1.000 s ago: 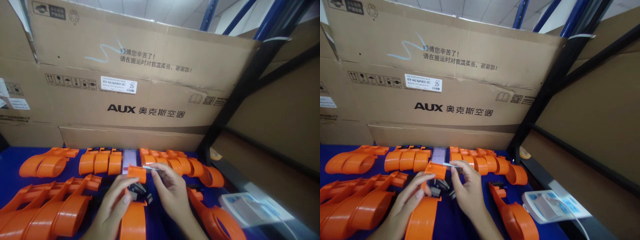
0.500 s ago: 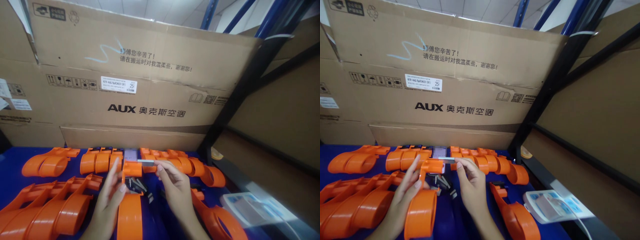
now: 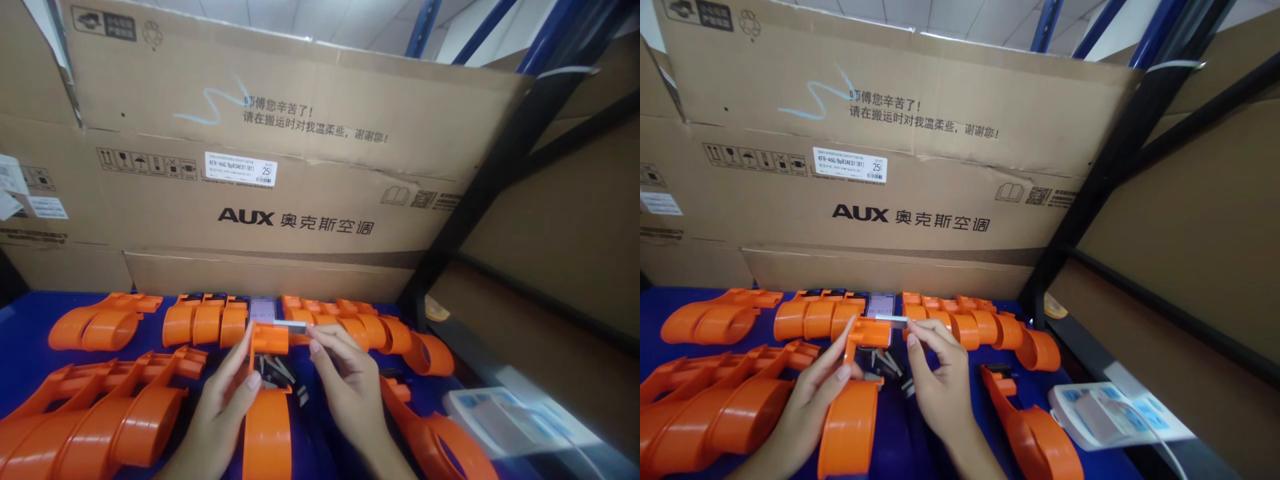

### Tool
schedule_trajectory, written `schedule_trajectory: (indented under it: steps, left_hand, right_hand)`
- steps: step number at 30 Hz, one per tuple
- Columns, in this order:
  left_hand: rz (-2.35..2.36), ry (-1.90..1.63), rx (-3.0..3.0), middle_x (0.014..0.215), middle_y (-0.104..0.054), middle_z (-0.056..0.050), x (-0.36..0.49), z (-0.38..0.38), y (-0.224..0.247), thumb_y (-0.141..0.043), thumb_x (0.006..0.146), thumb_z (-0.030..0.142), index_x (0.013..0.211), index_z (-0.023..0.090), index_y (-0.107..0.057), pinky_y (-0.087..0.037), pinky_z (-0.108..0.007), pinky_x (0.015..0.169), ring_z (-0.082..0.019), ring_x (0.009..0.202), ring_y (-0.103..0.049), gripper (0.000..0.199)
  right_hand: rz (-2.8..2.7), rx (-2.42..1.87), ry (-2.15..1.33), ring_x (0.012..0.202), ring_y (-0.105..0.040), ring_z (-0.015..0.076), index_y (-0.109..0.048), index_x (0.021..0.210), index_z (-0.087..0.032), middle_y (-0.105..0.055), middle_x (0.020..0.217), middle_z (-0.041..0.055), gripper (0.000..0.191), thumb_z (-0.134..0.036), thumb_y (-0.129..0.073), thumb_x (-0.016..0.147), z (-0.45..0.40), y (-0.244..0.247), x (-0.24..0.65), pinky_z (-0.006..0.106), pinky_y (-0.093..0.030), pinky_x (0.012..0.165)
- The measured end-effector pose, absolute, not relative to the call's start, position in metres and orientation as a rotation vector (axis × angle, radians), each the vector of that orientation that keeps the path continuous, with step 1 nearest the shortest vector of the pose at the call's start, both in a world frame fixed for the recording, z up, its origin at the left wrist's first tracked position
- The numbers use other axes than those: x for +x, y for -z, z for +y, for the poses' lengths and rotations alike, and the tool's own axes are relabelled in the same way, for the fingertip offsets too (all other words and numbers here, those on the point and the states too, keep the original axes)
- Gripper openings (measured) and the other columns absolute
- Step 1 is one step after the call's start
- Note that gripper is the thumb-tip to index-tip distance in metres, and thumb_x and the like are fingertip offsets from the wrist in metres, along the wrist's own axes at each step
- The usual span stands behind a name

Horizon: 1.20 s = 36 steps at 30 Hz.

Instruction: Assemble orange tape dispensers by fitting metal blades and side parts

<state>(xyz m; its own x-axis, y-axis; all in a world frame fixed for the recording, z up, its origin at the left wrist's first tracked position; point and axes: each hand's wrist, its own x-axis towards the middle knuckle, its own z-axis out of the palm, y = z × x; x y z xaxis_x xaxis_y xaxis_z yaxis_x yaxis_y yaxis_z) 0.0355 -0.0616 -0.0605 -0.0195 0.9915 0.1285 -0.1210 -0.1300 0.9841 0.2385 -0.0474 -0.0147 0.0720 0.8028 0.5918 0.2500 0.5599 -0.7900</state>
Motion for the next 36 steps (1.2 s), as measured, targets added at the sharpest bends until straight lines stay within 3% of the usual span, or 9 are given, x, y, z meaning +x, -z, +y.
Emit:
schedule_trajectory:
  steps: [4,8,16,22,27,31,36]
  left_hand:
    - [1.076,-1.365,1.226,0.143,-0.068,-0.007,0.038,-0.066,0.056,-0.072,0.089,0.046,0.151,0.031,-0.052,-0.035,-0.049,0.122,-0.033,0.141,-0.054,0.067]
    - [1.083,-1.331,1.236,0.126,-0.077,-0.010,0.037,-0.068,0.054,-0.073,0.088,0.044,0.156,0.029,-0.046,-0.037,-0.053,0.120,-0.035,0.138,-0.056,0.075]
    - [1.068,-1.334,1.179,0.107,-0.082,-0.010,0.032,-0.060,0.064,-0.076,0.083,0.043,0.143,0.025,-0.065,-0.052,-0.049,0.107,-0.036,0.120,-0.069,0.064]
    - [1.056,-1.436,1.077,0.123,-0.077,-0.010,0.032,-0.055,0.061,-0.076,0.083,0.041,0.146,0.025,-0.060,-0.048,-0.044,0.111,-0.033,0.122,-0.067,0.067]
    - [1.083,-1.473,1.042,0.133,-0.072,-0.011,0.033,-0.061,0.046,-0.075,0.084,0.043,0.148,0.025,-0.058,-0.050,-0.044,0.108,-0.035,0.129,-0.062,0.068]
    - [1.039,-1.463,1.048,0.150,-0.062,-0.006,0.035,-0.064,0.043,-0.073,0.087,0.044,0.147,0.029,-0.058,-0.042,-0.038,0.115,-0.032,0.142,-0.050,0.064]
    - [1.015,-1.428,1.013,0.134,-0.072,-0.006,0.034,-0.063,0.048,-0.076,0.084,0.043,0.148,0.030,-0.057,-0.050,-0.033,0.105,-0.028,0.127,-0.062,0.068]
  right_hand:
    - [-1.545,-0.933,-0.523,0.091,-0.070,0.0211,-0.080,0.112,-0.026,-0.073,0.099,0.0052,0.020,-0.023,-0.067,0.097,-0.050,0.009,0.235,0.033,-0.055,0.082]
    - [-1.620,-0.965,-0.538,0.094,-0.070,0.0225,-0.080,0.116,-0.026,-0.074,0.104,0.0074,0.023,-0.026,-0.064,0.099,-0.052,0.006,0.231,0.035,-0.056,0.085]
    - [-1.751,-0.991,-0.585,0.091,-0.069,0.0223,-0.080,0.115,-0.025,-0.070,0.102,0.0075,0.026,-0.029,-0.059,0.101,-0.049,0.004,0.232,0.034,-0.056,0.081]
    - [-1.889,-1.201,-0.464,0.103,-0.069,0.0240,-0.073,0.128,-0.025,-0.074,0.112,0.0083,0.033,-0.024,-0.052,0.103,-0.041,0.010,0.243,0.037,-0.054,0.092]
    - [-2.236,-1.572,-0.251,0.108,-0.067,0.0291,-0.076,0.115,-0.022,-0.075,0.111,0.0110,0.028,-0.019,-0.054,0.097,-0.041,0.017,0.246,0.039,-0.050,0.093]
    - [-2.327,-1.609,-0.248,0.110,-0.066,0.0282,-0.072,0.122,-0.023,-0.075,0.114,0.0106,0.029,-0.024,-0.053,0.100,-0.042,0.021,0.240,0.036,-0.048,0.093]
    - [-2.355,-1.689,-0.225,0.108,-0.066,0.0294,-0.075,0.111,-0.021,-0.074,0.110,0.0122,0.028,-0.026,-0.050,0.102,-0.039,0.027,0.235,0.037,-0.048,0.089]
